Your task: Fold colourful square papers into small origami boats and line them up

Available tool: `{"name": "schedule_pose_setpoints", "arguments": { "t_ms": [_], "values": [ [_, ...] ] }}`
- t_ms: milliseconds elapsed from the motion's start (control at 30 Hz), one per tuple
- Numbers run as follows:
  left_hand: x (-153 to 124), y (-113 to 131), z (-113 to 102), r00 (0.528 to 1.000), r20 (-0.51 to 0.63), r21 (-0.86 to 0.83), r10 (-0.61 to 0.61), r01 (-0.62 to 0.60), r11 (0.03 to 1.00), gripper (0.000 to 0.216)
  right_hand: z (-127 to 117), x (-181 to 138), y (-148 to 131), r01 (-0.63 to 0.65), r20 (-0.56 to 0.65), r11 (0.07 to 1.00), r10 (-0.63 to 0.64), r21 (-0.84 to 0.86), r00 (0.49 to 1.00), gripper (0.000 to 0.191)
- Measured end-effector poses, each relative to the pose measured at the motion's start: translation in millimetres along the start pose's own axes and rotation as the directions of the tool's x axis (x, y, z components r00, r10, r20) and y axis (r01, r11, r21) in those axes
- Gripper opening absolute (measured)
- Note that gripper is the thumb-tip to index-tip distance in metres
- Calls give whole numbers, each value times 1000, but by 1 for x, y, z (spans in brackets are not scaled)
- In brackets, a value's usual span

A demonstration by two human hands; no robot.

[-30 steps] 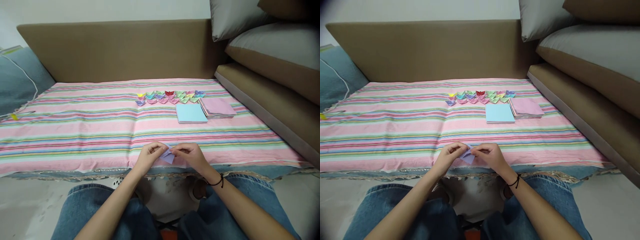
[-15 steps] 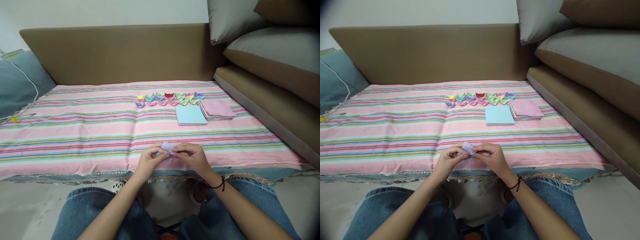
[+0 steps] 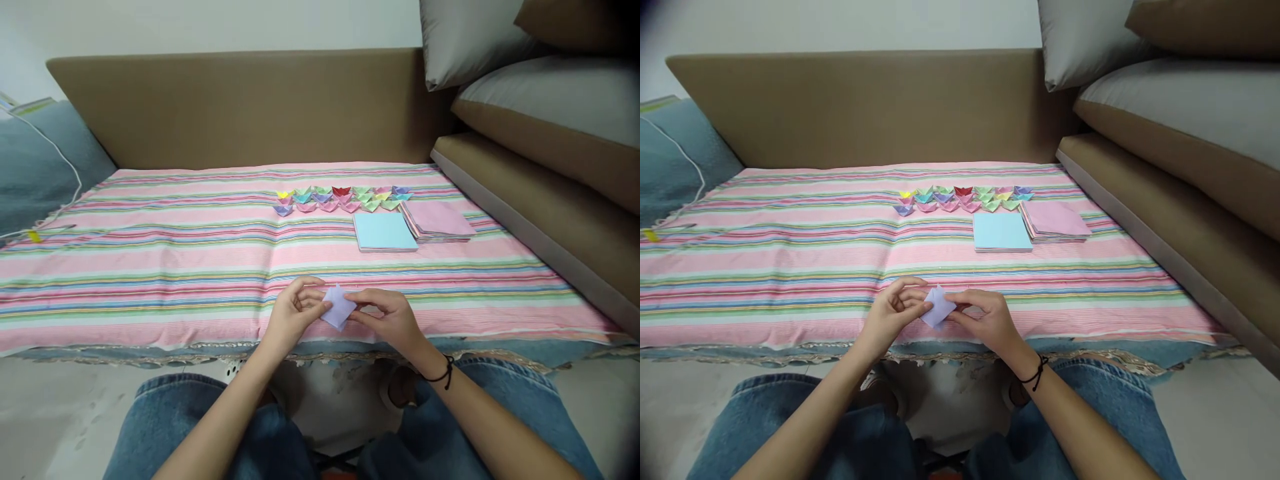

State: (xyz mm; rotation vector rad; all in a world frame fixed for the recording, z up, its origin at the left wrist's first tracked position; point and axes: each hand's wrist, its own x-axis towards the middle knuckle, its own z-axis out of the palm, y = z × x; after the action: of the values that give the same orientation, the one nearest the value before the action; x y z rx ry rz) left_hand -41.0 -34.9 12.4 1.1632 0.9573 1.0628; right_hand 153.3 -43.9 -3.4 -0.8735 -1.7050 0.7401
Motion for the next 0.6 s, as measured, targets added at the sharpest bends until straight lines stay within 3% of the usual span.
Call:
{"name": "schedule_pose_setpoints", "arguments": {
  "t_ms": [100,333,400,500,600],
  "values": [
    [-1,-1,0,998,8,69,58,-58,996,32,0,0,0,11,50,1000,-9,-25,999,28],
    [-4,2,1,990,85,116,113,-123,986,31,-2,1,-6,122,138,991,-112,-63,984,25],
    [-4,2,1,992,72,104,100,-108,989,32,-2,0,-8,68,166,997,-62,-26,984,29],
    [-4,2,1,995,18,122,98,-100,988,28,-1,-2,-8,-112,204,984,82,139,976,34],
    [-4,2,2,994,9,151,105,-105,983,26,2,-3,-6,-254,107,938,235,236,966,24]
  ]
}}
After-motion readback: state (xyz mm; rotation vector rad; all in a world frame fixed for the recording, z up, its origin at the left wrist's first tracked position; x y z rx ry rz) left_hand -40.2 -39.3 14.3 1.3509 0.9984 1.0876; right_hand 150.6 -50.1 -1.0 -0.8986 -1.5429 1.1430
